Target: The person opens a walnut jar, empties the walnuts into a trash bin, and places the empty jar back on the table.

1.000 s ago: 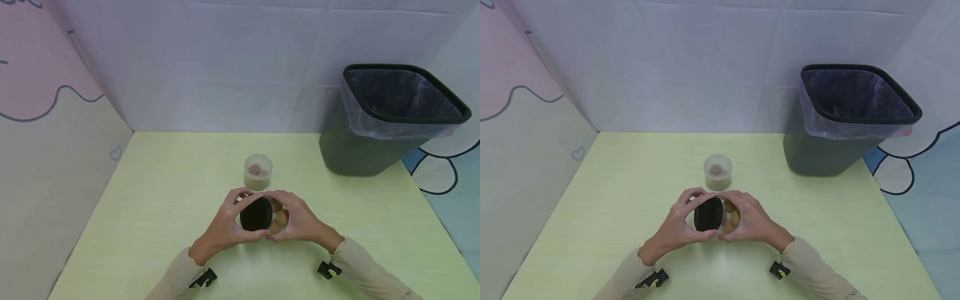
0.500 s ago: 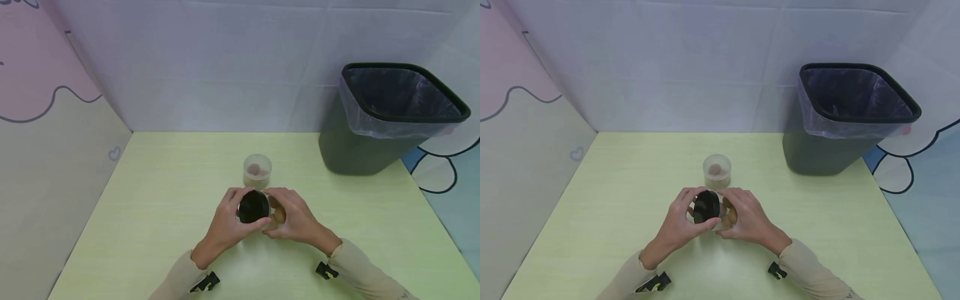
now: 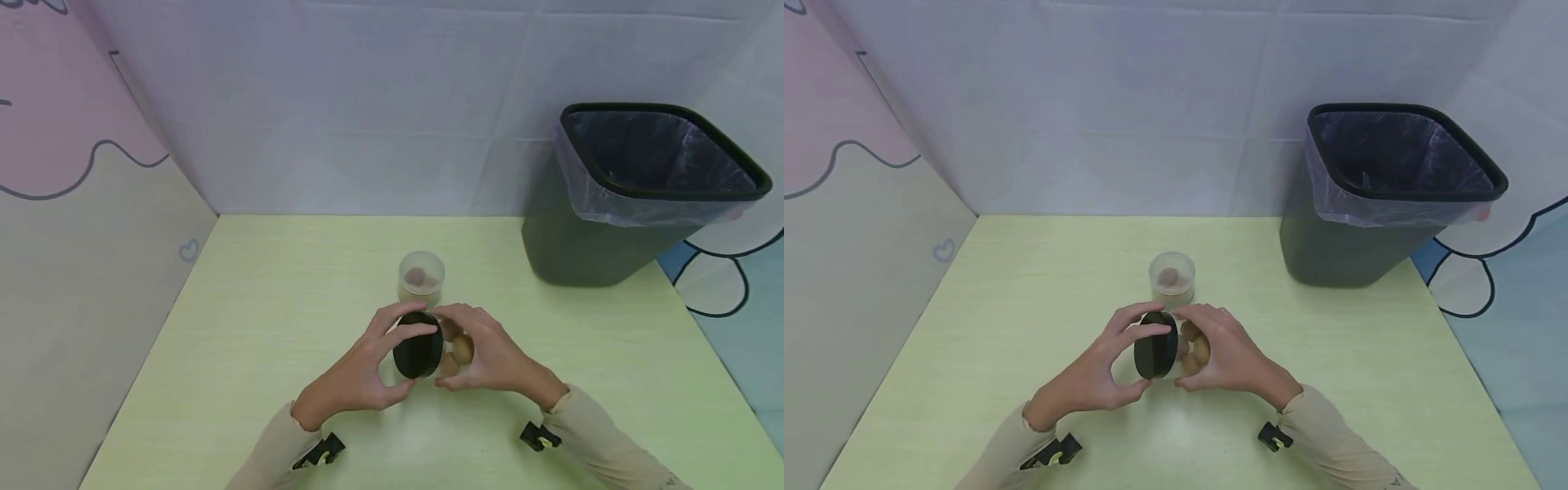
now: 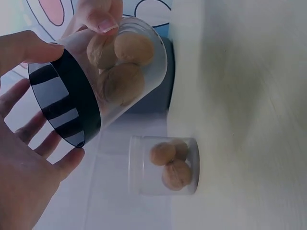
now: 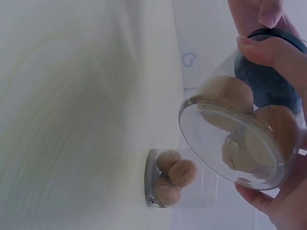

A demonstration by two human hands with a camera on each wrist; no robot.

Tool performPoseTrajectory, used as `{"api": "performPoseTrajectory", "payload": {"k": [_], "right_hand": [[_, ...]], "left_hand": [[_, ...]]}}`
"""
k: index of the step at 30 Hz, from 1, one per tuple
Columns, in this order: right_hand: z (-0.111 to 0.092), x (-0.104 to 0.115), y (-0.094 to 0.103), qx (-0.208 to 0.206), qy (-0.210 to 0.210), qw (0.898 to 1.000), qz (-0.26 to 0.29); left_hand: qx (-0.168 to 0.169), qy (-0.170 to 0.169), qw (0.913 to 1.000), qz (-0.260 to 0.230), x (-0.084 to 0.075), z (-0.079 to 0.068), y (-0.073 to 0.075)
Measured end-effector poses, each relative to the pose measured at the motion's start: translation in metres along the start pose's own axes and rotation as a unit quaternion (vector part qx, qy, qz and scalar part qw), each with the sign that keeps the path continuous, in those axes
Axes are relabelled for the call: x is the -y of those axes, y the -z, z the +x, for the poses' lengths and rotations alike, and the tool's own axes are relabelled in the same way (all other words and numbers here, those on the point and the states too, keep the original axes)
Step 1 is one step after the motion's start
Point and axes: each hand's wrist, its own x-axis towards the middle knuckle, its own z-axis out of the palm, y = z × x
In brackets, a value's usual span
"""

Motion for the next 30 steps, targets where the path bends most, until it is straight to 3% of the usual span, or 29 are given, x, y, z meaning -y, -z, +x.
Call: {"api": "performPoseTrajectory", "payload": {"k": [5, 14, 19, 24, 30], "right_hand": [[-0.001, 0.001, 0.000, 0.005, 0.003, 1.000, 0.000], [0.000, 0.004, 0.000, -0.012, 0.014, 1.000, -0.021], [0.000, 0.005, 0.002, -0.012, 0.010, 1.000, -0.023], [0.001, 0.004, 0.003, -0.015, 0.010, 1.000, -0.018], [0.001, 0.002, 0.003, -0.004, 0.011, 1.000, -0.005]], "left_hand": [[-0.007, 0.003, 0.9999, -0.010, 0.002, 0.001, -0.001], [-0.060, 0.077, 0.9952, -0.012, 0.004, 0.002, -0.005], [-0.073, 0.095, 0.9928, 0.007, 0.002, 0.001, -0.006], [-0.067, 0.066, 0.9956, 0.000, -0.001, 0.002, -0.003], [-0.038, -0.029, 0.9988, -0.003, -0.005, 0.003, 0.004]]}}
